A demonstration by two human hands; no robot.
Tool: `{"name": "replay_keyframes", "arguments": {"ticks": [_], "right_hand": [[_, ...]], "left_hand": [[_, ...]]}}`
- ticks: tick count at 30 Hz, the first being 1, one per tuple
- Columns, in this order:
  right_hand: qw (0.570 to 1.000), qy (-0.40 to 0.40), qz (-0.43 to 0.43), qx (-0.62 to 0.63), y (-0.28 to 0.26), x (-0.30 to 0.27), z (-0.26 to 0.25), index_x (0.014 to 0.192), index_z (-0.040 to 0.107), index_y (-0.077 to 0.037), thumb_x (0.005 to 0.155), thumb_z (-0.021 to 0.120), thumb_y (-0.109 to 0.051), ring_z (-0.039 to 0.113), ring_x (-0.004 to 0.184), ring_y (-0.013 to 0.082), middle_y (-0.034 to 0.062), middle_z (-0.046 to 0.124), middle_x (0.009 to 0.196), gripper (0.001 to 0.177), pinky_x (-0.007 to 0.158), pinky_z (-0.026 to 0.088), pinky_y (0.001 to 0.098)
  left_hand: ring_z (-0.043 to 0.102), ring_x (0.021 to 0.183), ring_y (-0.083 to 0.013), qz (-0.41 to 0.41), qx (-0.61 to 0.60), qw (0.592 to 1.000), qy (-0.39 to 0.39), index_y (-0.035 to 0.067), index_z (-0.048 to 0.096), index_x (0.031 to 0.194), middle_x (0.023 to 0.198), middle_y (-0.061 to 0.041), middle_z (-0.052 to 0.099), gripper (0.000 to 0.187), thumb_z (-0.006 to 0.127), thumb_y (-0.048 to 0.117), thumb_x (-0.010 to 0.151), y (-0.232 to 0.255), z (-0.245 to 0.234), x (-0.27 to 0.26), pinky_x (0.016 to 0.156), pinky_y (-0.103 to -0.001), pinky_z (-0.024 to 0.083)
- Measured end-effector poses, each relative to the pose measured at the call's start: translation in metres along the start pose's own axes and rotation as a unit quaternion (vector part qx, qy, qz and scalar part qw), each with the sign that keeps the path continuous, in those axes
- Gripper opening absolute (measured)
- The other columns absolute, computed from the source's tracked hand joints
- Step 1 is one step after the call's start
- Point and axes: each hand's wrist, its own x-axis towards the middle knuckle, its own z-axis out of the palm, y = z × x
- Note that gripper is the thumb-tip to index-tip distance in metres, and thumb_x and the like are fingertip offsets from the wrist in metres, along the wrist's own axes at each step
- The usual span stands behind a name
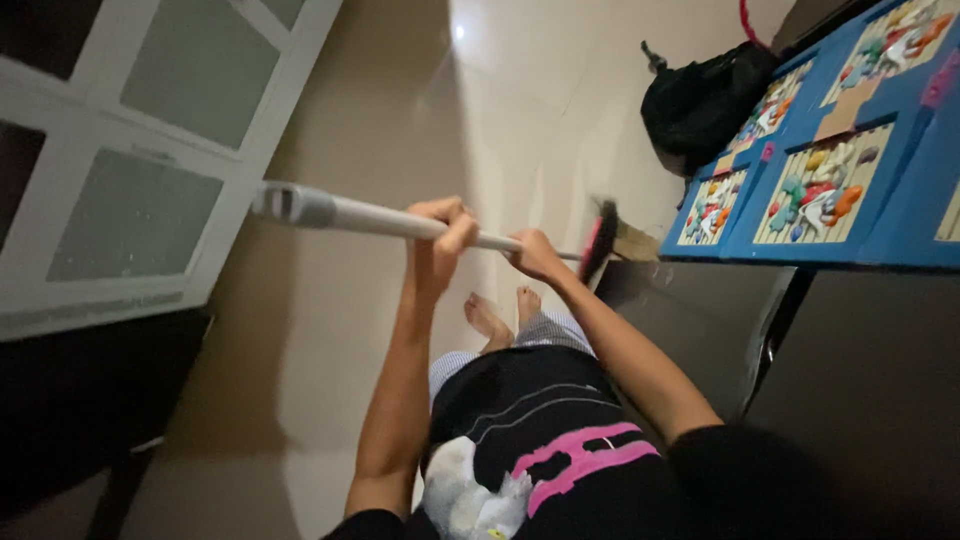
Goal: Sweeping a cluttered floor with a broom.
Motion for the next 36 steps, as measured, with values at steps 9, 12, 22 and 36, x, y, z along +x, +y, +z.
{"name": "replay_keyframes", "arguments": {"ticks": [9,12,22,36], "right_hand": [[0.99,-0.089,0.003,0.105,-0.107,0.044,0.083,0.081,0.069,-0.002,0.088,0.067,-0.02,0.056,0.061,0.0159,0.0158,0.061,0.064,0.02,0.058,0.048,0.0401],[0.988,-0.006,-0.03,0.153,-0.096,0.06,0.117,0.089,0.068,0.001,0.092,0.07,-0.019,0.058,0.077,0.0082,0.0185,0.06,0.067,0.021,0.063,0.05,0.038],[0.988,-0.078,-0.086,0.105,-0.191,0.038,0.026,0.087,0.072,0.0,0.085,0.07,-0.015,0.064,0.065,0.0231,0.0225,0.071,0.078,0.016,0.065,0.051,0.0419],[0.978,-0.151,-0.142,-0.019,-0.066,0.073,0.082,0.087,0.072,-0.006,0.084,0.067,-0.019,0.066,0.069,0.0437,0.023,0.066,0.075,0.014,0.062,0.053,0.0492]], "left_hand": [[0.032,0.057,-0.0077,0.036,0.083,0.994,0.065,0.003,0.032,0.064,0.058,-0.001,0.036,0.031,0.057,-0.004,0.082,0.075,-0.045,-0.036,0.05,-0.03,0.032],[0.027,0.057,-0.0086,0.098,0.176,0.978,0.046,0.002,0.03,0.064,0.057,-0.003,0.032,0.034,0.06,-0.005,0.077,0.072,-0.047,-0.039,0.049,-0.031,0.025],[0.027,0.057,-0.0087,0.125,0.061,0.988,0.072,0.005,0.029,0.064,0.059,0.0,0.03,0.034,0.058,-0.006,0.08,0.134,-0.071,-0.044,0.055,-0.029,0.032],[0.031,0.055,-0.007,-0.016,0.006,0.966,0.258,0.01,0.037,0.061,0.056,0.003,0.039,0.036,0.055,-0.002,0.089,0.034,-0.059,-0.067,0.051,-0.028,0.025]]}}
